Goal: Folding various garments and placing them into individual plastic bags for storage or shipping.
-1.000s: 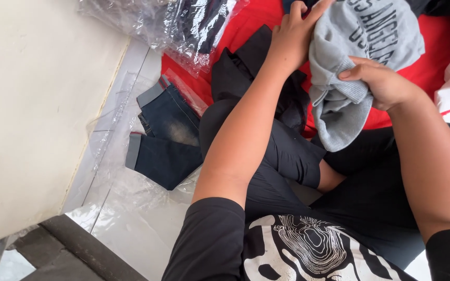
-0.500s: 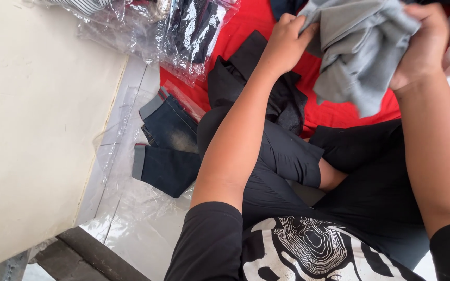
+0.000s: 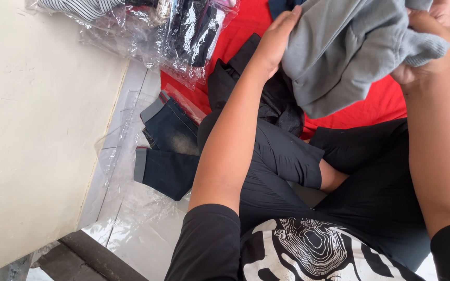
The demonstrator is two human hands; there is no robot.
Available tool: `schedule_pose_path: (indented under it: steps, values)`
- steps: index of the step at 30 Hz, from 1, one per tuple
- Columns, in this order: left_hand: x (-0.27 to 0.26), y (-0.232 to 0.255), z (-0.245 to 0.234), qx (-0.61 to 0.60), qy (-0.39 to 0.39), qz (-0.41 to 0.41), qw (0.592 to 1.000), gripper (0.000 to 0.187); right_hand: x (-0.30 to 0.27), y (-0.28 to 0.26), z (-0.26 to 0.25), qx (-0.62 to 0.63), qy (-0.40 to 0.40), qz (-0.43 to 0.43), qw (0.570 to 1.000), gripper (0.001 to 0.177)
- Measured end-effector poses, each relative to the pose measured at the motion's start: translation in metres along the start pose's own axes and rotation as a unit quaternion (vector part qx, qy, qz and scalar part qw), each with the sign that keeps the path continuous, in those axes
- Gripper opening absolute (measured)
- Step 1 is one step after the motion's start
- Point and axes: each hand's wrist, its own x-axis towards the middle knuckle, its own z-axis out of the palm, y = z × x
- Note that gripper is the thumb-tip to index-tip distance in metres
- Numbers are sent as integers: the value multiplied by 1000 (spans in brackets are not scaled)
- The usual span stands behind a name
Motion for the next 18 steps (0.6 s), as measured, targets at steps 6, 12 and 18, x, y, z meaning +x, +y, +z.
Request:
schedule_pose_path:
  steps: [6,12,18]
  values:
    - [-8,7,4,353,88,231,903,76,-7,2,21,-88,29,34,995,54]
    - [2,-37,7,507,28,227,831,110,-9,4,32,-46,-43,59,996,78]
    - [5,-11,-10,357,170,216,893,60,-10,-11,11,-427,-146,-173,875,72]
